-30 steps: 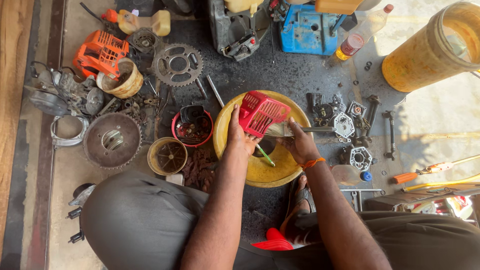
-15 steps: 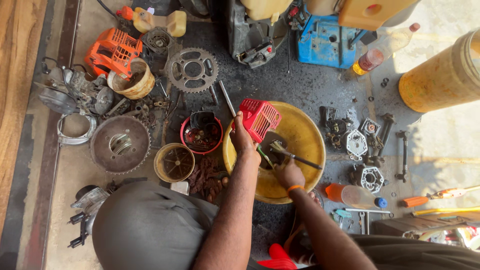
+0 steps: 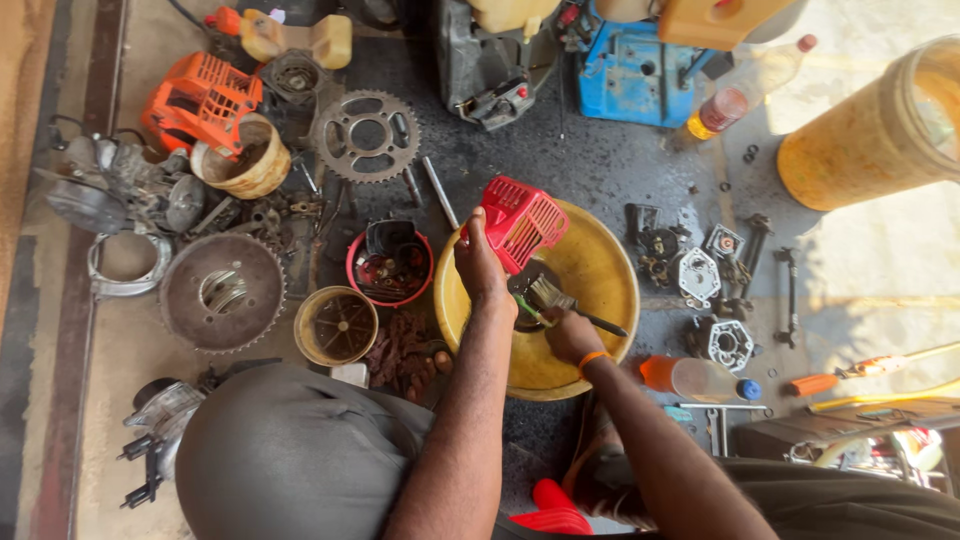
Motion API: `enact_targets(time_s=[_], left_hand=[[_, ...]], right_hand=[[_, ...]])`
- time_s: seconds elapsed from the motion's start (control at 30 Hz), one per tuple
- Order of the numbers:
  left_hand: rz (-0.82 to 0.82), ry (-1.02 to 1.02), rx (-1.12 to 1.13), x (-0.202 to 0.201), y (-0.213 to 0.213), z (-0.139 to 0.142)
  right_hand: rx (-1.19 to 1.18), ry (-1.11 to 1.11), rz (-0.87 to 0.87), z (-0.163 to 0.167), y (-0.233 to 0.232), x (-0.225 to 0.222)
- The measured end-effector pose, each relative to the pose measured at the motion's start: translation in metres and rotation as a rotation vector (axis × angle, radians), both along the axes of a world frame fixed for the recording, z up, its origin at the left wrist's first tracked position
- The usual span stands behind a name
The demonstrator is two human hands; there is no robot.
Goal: The person sits on the floor of a repair workshop and pours orange solvent from a plastic bottle over small engine components in a yellow basin. They then hold a red engine cover and scrub it with a brush, dipping it in the basin while cleaning other engine parts around it.
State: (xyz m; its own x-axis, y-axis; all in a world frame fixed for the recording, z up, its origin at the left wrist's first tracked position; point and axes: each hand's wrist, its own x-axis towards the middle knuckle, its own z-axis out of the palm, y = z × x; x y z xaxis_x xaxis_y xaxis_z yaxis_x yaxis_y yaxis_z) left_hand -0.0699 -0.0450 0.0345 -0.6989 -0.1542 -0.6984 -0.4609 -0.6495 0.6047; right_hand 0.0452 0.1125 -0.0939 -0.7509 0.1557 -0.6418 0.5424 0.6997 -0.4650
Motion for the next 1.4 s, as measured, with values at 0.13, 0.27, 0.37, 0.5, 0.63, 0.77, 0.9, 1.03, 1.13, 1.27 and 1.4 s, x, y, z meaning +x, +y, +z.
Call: enact_targets(time_s=[0.13,0.27,0.37,0.5,0.63,0.77,0.9,1.03,1.13,1.27,1.4], left_hand=[[0.011,0.055,-0.027,0.003,0.005,0.011],[0.009,0.068,-0.036,0.007,0.01,0.028],[-0.064,0.08,-0.097,0.017,0.016,0.042],[-0.157,0.117,-0.197,0.03,0.022,0.059],[-0.187,0.108,-0.275,0.036,0.018,0.066],[-0.202,0.076,-0.273,0.036,0.012,0.069],[-0.253,0.03,-0.297,0.036,0.009,0.071],[-0.304,0.028,-0.324,0.037,0.01,0.072],[-0.372,0.083,-0.454,0.041,0.013,0.074],[-0.436,0.14,-0.619,0.043,0.015,0.078],[-0.374,0.138,-0.576,0.037,0.011,0.076]], right_hand=[[-0.408,0.024,-0.455,0.059,0.036,-0.015],[-0.452,0.065,-0.447,0.152,0.046,0.013],[-0.451,0.167,-0.389,0.193,0.033,0.018],[-0.333,0.318,-0.3,0.203,0.014,0.021],[-0.171,0.415,-0.234,0.195,0.007,0.026],[-0.153,0.382,-0.228,0.191,0.008,0.024],[-0.015,0.38,-0.144,0.197,0.008,0.019],[0.5,0.656,0.151,0.204,0.002,0.027],[0.875,0.716,0.263,0.202,-0.005,0.034],[0.552,0.505,0.097,0.184,-0.009,0.033],[-0.183,0.33,-0.228,0.166,0.0,0.028]])
